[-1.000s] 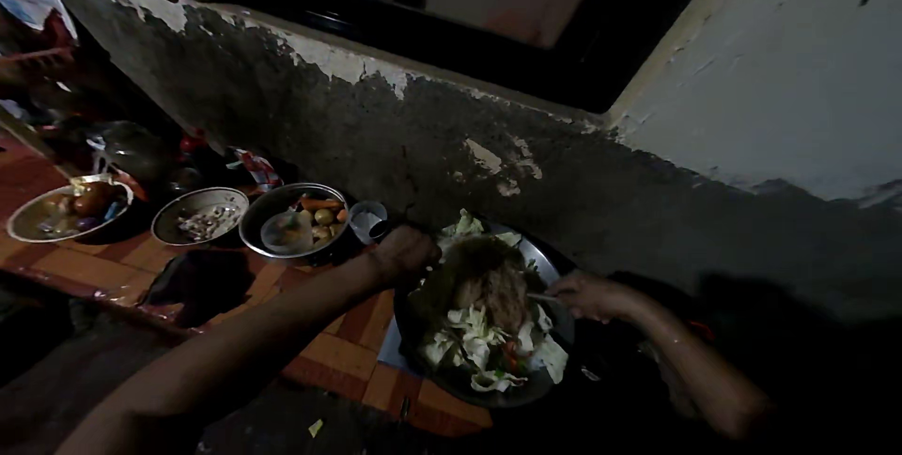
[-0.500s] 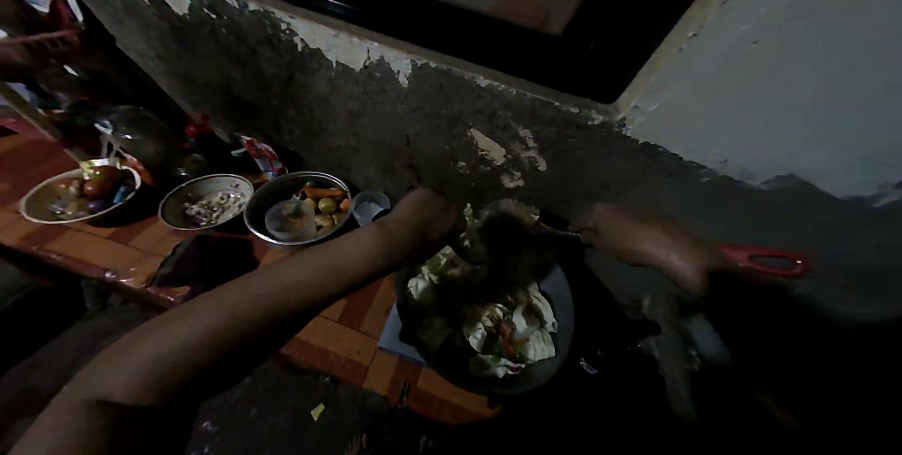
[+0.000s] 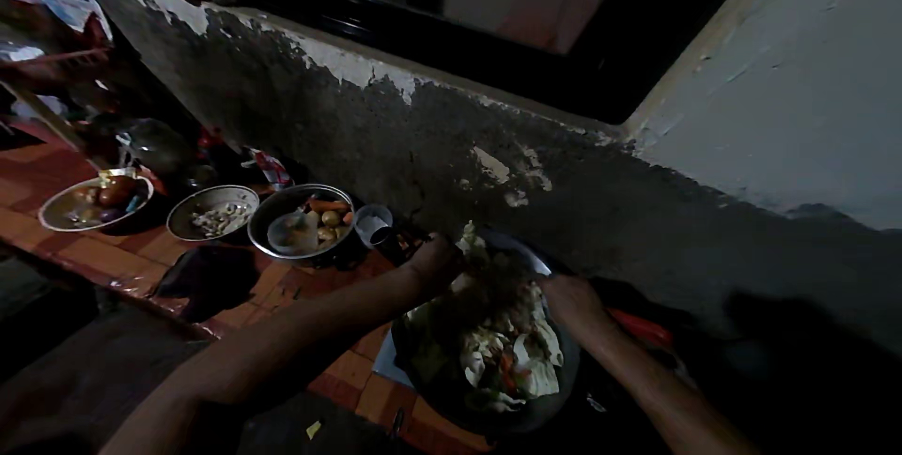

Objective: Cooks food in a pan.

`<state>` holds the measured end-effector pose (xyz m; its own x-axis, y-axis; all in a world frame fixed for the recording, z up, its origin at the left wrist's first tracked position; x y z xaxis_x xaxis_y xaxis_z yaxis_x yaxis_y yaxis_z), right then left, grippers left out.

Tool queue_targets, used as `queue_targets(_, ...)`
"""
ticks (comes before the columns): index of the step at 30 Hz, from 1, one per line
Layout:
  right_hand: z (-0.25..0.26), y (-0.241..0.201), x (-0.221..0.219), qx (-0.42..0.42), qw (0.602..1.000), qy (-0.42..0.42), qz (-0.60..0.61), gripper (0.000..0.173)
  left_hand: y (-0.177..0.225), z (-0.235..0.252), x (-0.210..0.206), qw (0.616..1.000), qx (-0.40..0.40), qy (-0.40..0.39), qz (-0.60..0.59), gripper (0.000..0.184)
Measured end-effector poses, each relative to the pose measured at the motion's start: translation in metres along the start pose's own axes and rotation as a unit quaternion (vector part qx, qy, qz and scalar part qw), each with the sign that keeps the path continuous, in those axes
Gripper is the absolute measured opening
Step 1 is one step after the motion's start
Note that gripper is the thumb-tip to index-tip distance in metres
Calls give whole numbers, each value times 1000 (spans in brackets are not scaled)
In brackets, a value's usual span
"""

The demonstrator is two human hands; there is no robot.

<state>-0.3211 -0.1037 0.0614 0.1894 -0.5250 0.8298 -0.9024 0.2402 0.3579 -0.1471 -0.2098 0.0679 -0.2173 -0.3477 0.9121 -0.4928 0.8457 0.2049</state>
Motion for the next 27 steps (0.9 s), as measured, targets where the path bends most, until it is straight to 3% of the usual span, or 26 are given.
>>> queue_targets(7, 41, 22, -40, 119, 969, -132, 172, 33, -24, 10, 1, 997, 19, 8, -75, 26)
queue_targets(14, -3, 48, 17, 64, 962, -182, 194, 34, -10, -27, 46, 998, 16, 42, -52, 18)
queue_targets(21, -35, 62, 76, 34, 976, -163, 139, 30, 2, -63, 76, 995, 14, 97, 34, 10)
queue_targets(27, -32, 62, 104, 43, 988, -102, 108, 27, 8, -84, 74, 995, 43, 80, 44, 9)
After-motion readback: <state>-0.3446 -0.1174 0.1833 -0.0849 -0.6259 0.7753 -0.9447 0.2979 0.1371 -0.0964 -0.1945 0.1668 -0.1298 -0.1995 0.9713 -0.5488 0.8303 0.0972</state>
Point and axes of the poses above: each hand's wrist, its own z-axis towards the middle knuckle, its own x-axis out of the back of the hand, y = z × x, the point moved 4 cm from there along z, towards the middle knuckle, and after that the axes turned 12 degrees about -z, right-handed, at the moved point
